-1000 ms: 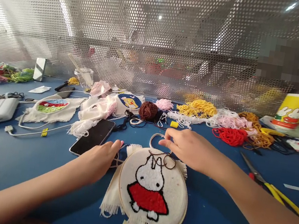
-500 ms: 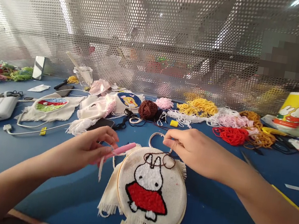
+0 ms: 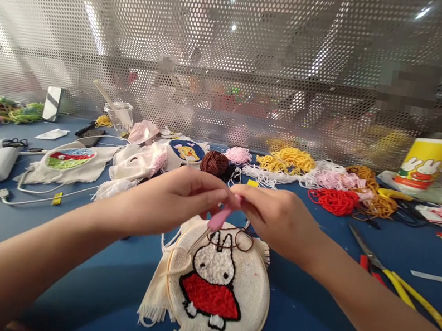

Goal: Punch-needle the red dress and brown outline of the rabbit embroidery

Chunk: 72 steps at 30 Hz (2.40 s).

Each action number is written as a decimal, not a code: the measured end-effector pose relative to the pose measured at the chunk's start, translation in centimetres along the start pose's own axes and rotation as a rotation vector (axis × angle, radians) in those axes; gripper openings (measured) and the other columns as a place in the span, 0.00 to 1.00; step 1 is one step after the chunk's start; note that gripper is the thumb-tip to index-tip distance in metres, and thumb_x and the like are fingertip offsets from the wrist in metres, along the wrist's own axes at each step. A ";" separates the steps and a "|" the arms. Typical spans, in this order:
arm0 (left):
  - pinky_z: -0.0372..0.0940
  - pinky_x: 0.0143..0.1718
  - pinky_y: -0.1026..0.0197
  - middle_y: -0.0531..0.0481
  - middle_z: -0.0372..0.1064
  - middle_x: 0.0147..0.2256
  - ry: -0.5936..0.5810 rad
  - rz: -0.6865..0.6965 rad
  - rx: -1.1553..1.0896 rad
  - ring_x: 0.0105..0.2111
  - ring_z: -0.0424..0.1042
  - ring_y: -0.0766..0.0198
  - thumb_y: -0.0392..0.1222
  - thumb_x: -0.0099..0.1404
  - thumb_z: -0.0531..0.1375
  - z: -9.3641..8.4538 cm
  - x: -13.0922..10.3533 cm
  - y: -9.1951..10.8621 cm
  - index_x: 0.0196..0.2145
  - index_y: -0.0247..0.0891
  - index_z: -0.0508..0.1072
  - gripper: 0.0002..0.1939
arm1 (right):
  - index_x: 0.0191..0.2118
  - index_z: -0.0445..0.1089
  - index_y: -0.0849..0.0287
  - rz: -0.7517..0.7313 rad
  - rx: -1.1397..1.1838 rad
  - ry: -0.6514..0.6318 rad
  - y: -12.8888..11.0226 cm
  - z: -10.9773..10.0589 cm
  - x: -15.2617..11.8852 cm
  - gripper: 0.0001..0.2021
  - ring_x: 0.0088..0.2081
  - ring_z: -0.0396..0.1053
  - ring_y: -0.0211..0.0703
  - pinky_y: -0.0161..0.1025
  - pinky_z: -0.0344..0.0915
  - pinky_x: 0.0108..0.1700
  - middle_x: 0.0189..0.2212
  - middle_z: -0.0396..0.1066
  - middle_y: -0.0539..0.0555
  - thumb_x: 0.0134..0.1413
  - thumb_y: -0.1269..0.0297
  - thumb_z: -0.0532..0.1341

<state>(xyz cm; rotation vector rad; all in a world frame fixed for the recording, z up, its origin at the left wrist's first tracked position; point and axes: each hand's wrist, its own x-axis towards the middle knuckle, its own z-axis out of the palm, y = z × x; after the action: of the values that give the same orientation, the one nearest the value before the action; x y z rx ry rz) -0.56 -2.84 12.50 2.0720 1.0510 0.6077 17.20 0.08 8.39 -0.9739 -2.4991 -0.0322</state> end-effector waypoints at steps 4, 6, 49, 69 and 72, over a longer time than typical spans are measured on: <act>0.61 0.38 0.62 0.48 0.65 0.38 0.070 0.207 0.081 0.38 0.65 0.64 0.34 0.58 0.49 0.1 1.2 0.0 0.39 0.37 0.66 0.12 | 0.32 0.66 0.62 0.148 0.275 0.001 0.9 -0.1 0.4 0.10 0.26 0.64 0.35 0.31 0.56 0.28 0.25 0.69 0.52 0.53 0.66 0.49; 0.59 0.42 0.60 0.46 0.64 0.38 0.138 0.319 0.157 0.40 0.63 0.63 0.35 0.59 0.48 0.6 1.9 -0.4 0.37 0.35 0.65 0.09 | 0.30 0.66 0.63 0.184 0.376 -0.048 1.0 -0.1 0.6 0.10 0.26 0.62 0.34 0.30 0.55 0.27 0.25 0.68 0.51 0.52 0.65 0.50; 0.50 0.17 0.68 0.61 0.48 0.15 0.009 0.016 -0.025 0.16 0.51 0.73 0.40 0.58 0.48 2.0 4.8 -4.5 0.19 0.40 0.48 0.13 | 0.23 0.61 0.61 0.074 0.299 -0.039 3.2 -0.1 0.7 0.12 0.20 0.53 0.29 0.28 0.52 0.22 0.17 0.58 0.46 0.55 0.65 0.48; 0.51 0.19 0.67 0.58 0.51 0.18 0.099 0.139 -0.002 0.18 0.52 0.71 0.44 0.64 0.39 2.6 4.6 -5.0 0.32 0.38 0.58 0.13 | 0.27 0.62 0.61 0.127 0.154 0.220 2.6 -0.6 0.5 0.10 0.20 0.60 0.31 0.29 0.55 0.24 0.19 0.64 0.48 0.54 0.69 0.47; 0.51 0.19 0.67 0.58 0.51 0.18 0.092 0.135 0.036 0.18 0.52 0.72 0.44 0.64 0.39 2.7 4.5 -4.9 0.35 0.37 0.59 0.13 | 0.28 0.63 0.61 0.127 0.158 0.198 2.5 -0.7 0.4 0.11 0.21 0.61 0.31 0.28 0.55 0.24 0.20 0.65 0.49 0.55 0.69 0.47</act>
<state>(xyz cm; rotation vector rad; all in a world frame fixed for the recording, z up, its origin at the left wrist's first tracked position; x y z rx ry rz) 1.34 1.79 7.41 2.1767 0.9849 0.7628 18.77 2.08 8.82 -1.0097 -2.2196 0.1027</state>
